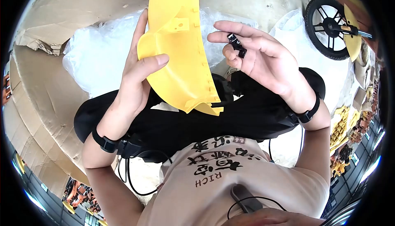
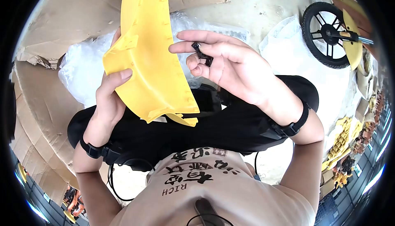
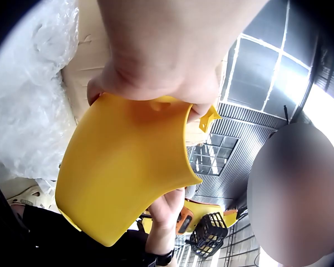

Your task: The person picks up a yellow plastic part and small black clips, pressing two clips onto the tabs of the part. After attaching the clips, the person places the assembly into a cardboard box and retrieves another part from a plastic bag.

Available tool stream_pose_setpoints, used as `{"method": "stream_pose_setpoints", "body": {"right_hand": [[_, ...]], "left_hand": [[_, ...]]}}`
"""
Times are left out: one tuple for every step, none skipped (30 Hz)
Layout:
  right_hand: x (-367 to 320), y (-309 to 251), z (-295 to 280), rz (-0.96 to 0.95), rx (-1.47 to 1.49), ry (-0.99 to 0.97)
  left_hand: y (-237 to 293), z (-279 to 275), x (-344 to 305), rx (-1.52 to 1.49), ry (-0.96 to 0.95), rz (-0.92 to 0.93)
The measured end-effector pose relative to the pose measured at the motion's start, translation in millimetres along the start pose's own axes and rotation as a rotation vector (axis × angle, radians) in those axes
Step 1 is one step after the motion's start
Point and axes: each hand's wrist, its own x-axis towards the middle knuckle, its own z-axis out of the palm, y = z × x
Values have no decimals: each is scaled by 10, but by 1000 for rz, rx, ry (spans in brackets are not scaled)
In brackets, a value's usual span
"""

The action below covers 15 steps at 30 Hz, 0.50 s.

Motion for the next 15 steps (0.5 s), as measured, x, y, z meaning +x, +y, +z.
{"method": "stream_pose_setpoints", "body": {"right_hand": [[5, 1, -10, -11, -24, -36], [6, 2, -14, -22, -47, -72], [3, 5, -7, -20, -49, -72], [-4, 8, 8, -46, -102, -102], [-14, 10, 23, -71, -155, -129], [-22, 8, 38, -68, -158, -126], [-29, 4, 56, -64, -186, -135], [-36, 2, 69, -60, -214, -144], [-40, 0, 77, -57, -217, -141], [-40, -5, 85, -44, -200, -136], [-43, -9, 88, -32, -183, -130], [-48, -16, 80, -30, -185, -128], [-51, -25, 67, -18, -166, -137], [-52, -31, 57, -6, -147, -145], [-52, -21, 62, -4, -150, -145]], "left_hand": [[1, 0, -4, -1, 2, 0], [5, 1, -3, 11, -7, 2], [9, 5, -2, 23, -17, 5], [15, 14, -4, 20, -16, 5], [18, 27, -6, 19, -5, 4], [12, 39, -9, 18, 5, 3], [0, 39, -10, 12, 5, 3], [-11, 28, -10, 20, 17, 0], [-19, 20, -11, 28, 29, -2], [-24, 15, -10, 23, 28, 0], [-29, 10, -10, 25, 21, -6], [-33, 7, -12, 26, 14, -12], [-36, 4, -14, 23, 14, -11], [-39, 2, -15, 27, 16, -14], [-42, 0, -16, 32, 18, -18]]}}
